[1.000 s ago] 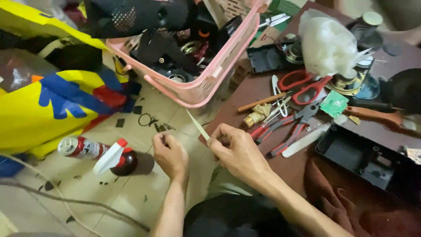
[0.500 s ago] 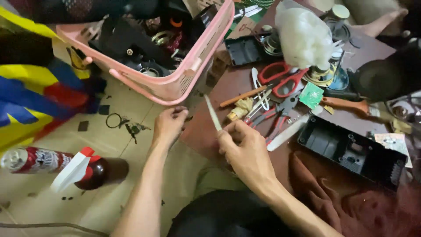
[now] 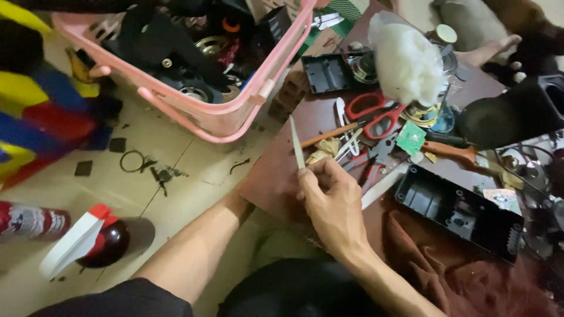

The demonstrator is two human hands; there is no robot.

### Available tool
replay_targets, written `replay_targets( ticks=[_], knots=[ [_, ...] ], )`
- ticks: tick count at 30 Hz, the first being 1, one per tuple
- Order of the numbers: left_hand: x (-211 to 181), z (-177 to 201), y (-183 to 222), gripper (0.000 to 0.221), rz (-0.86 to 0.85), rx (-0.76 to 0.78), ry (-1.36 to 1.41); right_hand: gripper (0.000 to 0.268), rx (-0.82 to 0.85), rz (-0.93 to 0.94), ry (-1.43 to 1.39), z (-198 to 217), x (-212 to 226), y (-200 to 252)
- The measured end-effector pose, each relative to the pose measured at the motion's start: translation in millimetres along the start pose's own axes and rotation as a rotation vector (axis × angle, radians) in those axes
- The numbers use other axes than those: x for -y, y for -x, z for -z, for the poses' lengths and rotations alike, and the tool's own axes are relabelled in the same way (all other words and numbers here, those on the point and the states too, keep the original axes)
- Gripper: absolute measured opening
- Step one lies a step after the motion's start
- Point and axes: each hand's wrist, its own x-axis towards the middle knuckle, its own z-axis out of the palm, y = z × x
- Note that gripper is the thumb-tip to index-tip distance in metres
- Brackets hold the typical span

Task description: Scraping and cleaning a plastic housing component using a knife and tweezers on a cluttered workbench.

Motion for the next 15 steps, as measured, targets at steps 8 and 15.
replay_targets(
  ticks=[8,15],
  knots=[
    [0,0,-6,0.035,0.099,0.019,0.145,0.018,-0.017,0.065,-0.066,13,-4,2],
    [0,0,3,0.033,0.19,0.051,0.292,0.018,0.016,0.072,-0.136,17,-12,3]
  ],
)
